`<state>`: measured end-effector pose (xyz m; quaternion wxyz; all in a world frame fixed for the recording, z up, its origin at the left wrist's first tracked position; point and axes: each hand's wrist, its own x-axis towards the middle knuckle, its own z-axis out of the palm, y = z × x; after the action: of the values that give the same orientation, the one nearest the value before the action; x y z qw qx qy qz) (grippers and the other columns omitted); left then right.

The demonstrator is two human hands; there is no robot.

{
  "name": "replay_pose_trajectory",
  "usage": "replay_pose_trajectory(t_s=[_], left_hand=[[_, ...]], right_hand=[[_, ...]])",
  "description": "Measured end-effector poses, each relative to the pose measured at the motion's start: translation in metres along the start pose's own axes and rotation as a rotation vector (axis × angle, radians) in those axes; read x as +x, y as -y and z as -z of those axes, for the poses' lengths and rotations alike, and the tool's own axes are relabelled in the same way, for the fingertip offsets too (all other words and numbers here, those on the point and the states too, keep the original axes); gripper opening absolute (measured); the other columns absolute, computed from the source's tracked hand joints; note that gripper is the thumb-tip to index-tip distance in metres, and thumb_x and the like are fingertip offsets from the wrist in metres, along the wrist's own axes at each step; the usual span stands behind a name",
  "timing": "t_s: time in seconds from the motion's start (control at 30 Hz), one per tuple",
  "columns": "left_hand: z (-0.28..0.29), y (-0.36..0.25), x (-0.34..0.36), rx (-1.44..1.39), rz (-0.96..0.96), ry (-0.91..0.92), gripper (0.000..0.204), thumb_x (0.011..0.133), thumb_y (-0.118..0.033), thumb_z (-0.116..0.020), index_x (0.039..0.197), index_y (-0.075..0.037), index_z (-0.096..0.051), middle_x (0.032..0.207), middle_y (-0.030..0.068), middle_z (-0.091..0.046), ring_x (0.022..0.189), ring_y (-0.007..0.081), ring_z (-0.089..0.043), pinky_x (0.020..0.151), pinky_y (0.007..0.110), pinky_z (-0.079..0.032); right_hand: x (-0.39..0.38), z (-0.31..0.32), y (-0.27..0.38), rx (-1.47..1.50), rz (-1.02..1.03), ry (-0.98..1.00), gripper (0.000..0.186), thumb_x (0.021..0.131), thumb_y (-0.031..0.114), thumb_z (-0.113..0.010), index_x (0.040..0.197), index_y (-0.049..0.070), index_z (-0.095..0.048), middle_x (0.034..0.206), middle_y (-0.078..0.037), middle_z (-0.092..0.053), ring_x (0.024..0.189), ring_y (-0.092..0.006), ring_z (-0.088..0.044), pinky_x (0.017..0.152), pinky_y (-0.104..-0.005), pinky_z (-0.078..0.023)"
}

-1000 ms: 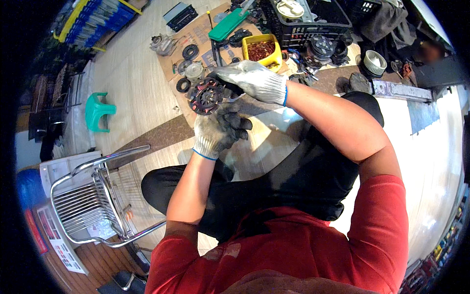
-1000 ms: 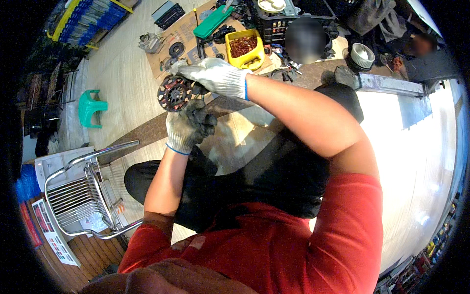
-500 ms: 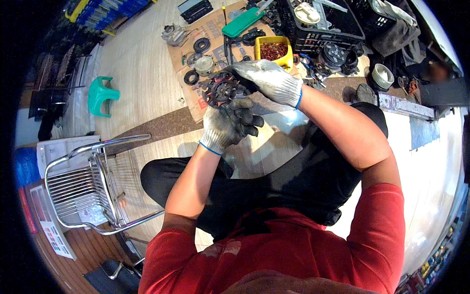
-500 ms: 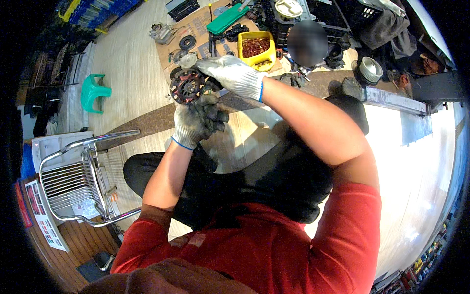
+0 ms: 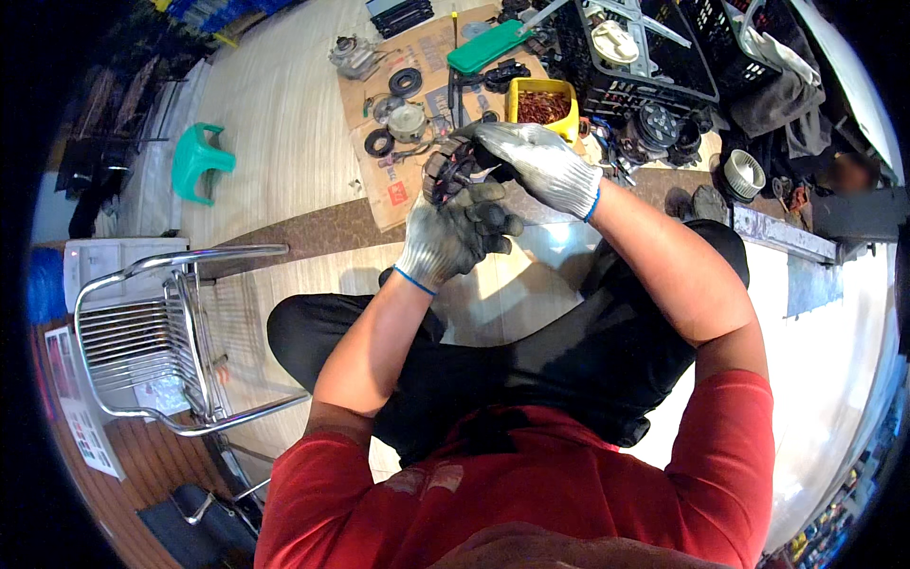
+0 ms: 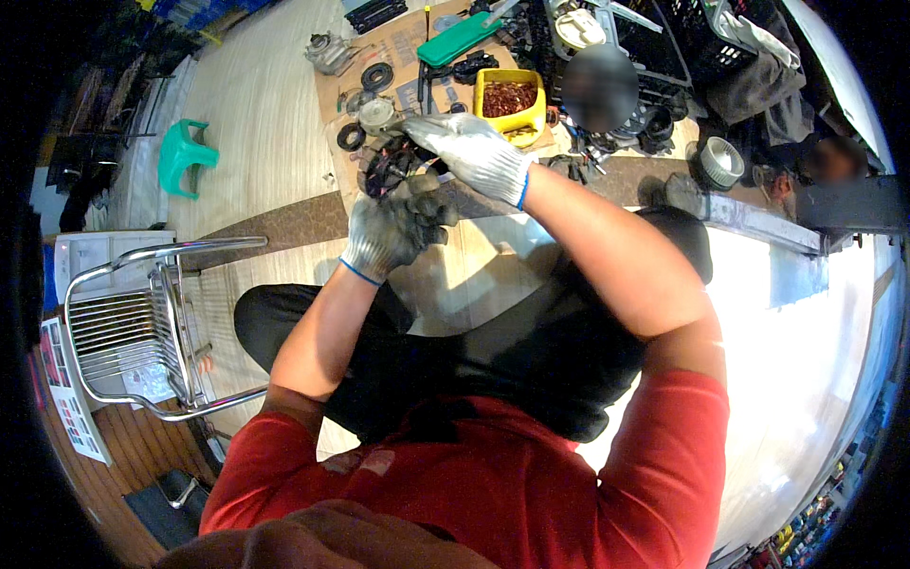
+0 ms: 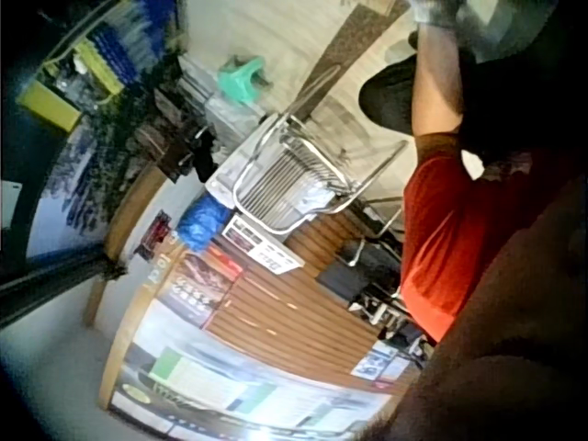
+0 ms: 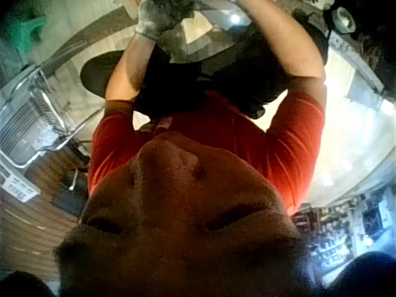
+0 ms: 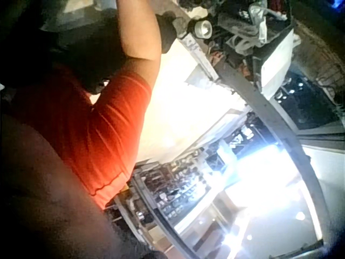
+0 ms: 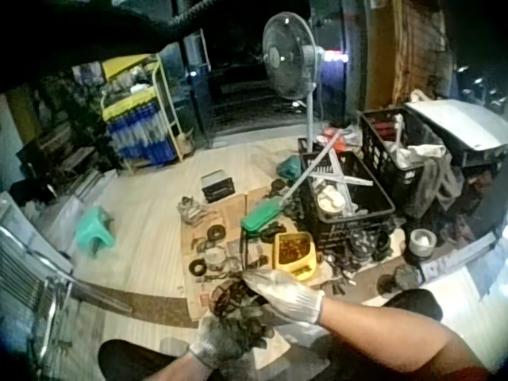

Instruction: The person is repairing a motor stator by winding copper wires and adjusting the components using pliers and their hands.

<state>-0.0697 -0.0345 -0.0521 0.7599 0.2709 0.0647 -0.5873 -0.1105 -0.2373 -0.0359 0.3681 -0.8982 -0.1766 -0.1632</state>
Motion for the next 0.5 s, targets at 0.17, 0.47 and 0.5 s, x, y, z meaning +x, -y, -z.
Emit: replay_pose_trajectory(t_s=[0.17, 0.47, 0.5], left_hand=[[0.010, -0.004, 0.004, -0.142, -0.104, 0.027, 0.083, 0.097, -0.070, -0.022, 0.108, 0.001, -0.064, 0.080, 0.0164, -0.069, 0.086, 0.0408, -0.069, 0.072, 0.056, -0.055], [0.007, -0.014, 0.006, 0.116, -0.345, -0.067, 0.069, 0.101, -0.059, -0.029, 0.129, -0.002, -0.055, 0.094, 0.0180, -0.071, 0.085, 0.0346, -0.070, 0.071, 0.046, -0.058], [0.007, -0.015, 0.007, 0.154, -0.369, -0.086, 0.069, 0.101, -0.059, -0.028, 0.130, -0.002, -0.055, 0.094, 0.0188, -0.071, 0.086, 0.0345, -0.070, 0.071, 0.046, -0.058]], right_hand=[[0.008, 0.005, 0.028, 0.632, -0.407, 0.067, 0.043, 0.101, 0.025, -0.047, 0.135, 0.001, -0.054, 0.130, -0.018, -0.061, 0.121, -0.0242, -0.058, 0.103, -0.0337, -0.044], [0.013, 0.003, 0.021, 0.444, -0.490, -0.023, 0.039, 0.101, 0.026, -0.048, 0.129, 0.002, -0.058, 0.122, -0.016, -0.065, 0.109, -0.0249, -0.063, 0.093, -0.0338, -0.049], [0.009, -0.002, 0.010, 0.419, -0.413, -0.074, 0.036, 0.100, 0.026, -0.049, 0.125, 0.002, -0.061, 0.116, -0.016, -0.067, 0.101, -0.0257, -0.066, 0.088, -0.0342, -0.051]])
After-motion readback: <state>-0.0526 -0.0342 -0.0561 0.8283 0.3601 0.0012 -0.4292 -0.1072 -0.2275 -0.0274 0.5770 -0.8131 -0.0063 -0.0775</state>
